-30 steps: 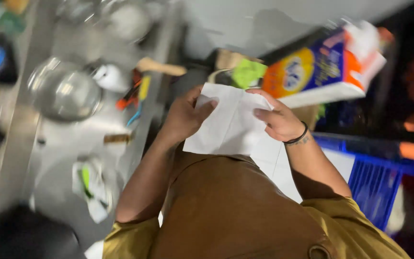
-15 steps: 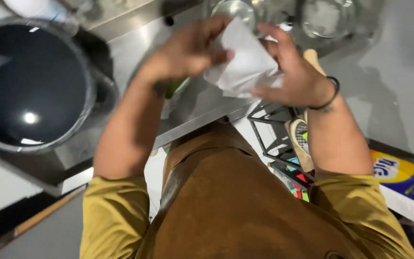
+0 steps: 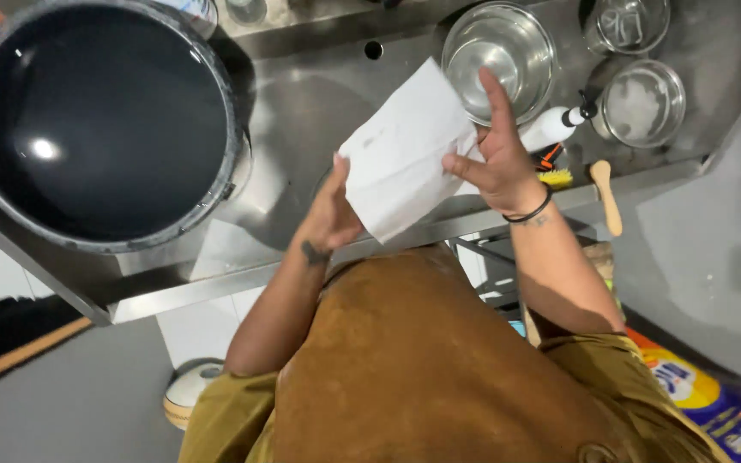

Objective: Cleaning a white sneaker using a brush, soap, and water at a sink.

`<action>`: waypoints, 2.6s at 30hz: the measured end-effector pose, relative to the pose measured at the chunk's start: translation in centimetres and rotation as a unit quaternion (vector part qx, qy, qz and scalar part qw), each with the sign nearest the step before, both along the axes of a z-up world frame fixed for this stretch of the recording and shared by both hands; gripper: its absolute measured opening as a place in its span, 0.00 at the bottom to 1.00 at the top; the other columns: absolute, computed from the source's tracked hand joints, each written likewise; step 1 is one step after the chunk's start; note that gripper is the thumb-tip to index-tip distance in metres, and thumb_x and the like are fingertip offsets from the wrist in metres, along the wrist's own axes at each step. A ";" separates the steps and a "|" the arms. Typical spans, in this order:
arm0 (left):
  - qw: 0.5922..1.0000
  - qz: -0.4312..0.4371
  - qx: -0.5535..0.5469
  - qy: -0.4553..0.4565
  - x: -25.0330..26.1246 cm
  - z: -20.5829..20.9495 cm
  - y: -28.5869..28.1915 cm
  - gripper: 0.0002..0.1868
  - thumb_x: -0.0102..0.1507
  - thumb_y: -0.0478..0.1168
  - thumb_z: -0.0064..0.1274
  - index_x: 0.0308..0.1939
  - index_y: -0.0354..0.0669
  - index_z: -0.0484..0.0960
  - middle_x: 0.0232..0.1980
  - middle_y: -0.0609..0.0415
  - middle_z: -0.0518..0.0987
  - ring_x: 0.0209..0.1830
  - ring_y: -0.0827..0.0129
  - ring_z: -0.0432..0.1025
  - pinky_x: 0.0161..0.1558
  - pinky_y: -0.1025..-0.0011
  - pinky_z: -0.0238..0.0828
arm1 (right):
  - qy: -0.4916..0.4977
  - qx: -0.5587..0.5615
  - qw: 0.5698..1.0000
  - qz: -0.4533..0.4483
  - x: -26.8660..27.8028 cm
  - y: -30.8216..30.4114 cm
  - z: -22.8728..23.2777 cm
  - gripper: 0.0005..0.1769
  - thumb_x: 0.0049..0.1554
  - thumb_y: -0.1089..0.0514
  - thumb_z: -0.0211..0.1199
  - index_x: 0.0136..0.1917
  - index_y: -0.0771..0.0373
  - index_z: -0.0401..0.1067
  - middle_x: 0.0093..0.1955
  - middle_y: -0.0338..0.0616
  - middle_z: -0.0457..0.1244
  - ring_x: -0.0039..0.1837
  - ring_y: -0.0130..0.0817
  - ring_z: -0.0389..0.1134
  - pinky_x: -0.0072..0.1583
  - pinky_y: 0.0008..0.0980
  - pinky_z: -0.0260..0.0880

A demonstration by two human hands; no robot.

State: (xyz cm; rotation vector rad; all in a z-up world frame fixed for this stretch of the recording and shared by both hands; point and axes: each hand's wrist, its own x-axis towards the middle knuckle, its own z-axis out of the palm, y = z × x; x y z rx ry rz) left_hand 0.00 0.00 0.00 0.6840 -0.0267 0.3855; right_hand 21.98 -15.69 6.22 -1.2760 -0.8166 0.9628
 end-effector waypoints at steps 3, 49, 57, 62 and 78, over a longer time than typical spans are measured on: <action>0.946 -0.011 -0.253 0.203 -0.8 -2.0 -2.7 0.41 0.60 0.71 0.48 0.73 0.60 0.66 0.75 0.53 0.68 0.76 0.53 0.62 0.69 0.45 0.62 | -0.059 -0.023 0.997 0.046 2.7 -1.0 -4.8 0.46 0.59 0.65 0.68 0.83 0.54 0.46 0.75 0.50 0.58 0.65 0.33 0.65 0.66 0.37 0.70; 0.360 0.379 0.747 0.411 -2.1 -12.9 -5.9 0.08 0.71 0.45 0.50 0.44 0.58 0.86 0.46 0.60 0.84 0.53 0.62 0.77 0.50 0.63 0.65 | -0.428 0.010 0.758 0.491 8.6 12.9 -19.5 0.10 0.61 0.66 0.59 0.55 0.58 0.75 0.58 0.49 0.68 0.60 0.55 0.70 0.59 0.53 0.73; 0.356 0.318 0.795 0.374 -1.1 -14.7 -6.8 0.06 0.68 0.42 0.51 0.40 0.54 0.84 0.43 0.57 0.82 0.51 0.60 0.76 0.48 0.61 0.65 | -0.595 0.057 0.606 0.525 7.9 14.5 -22.0 0.17 0.55 0.64 0.60 0.57 0.51 0.73 0.56 0.40 0.67 0.64 0.44 0.64 0.62 0.44 0.69; 0.324 0.330 0.800 0.381 -0.2 -15.6 -5.1 0.06 0.68 0.41 0.53 0.38 0.50 0.84 0.40 0.55 0.80 0.47 0.59 0.74 0.45 0.60 0.64 | -0.716 0.101 0.468 0.508 6.6 14.8 -22.1 0.08 0.58 0.58 0.59 0.44 0.46 0.77 0.52 0.31 0.59 0.59 0.39 0.56 0.59 0.44 0.61; 0.407 0.225 0.720 0.515 2.6 -18.3 -4.2 0.10 0.67 0.38 0.50 0.47 0.53 0.86 0.43 0.53 0.84 0.38 0.57 0.80 0.38 0.65 0.75 | -0.739 0.091 0.436 0.506 7.4 13.8 -19.7 0.16 0.60 0.60 0.60 0.59 0.43 0.74 0.80 0.31 0.49 0.80 0.46 0.47 0.72 0.64 0.46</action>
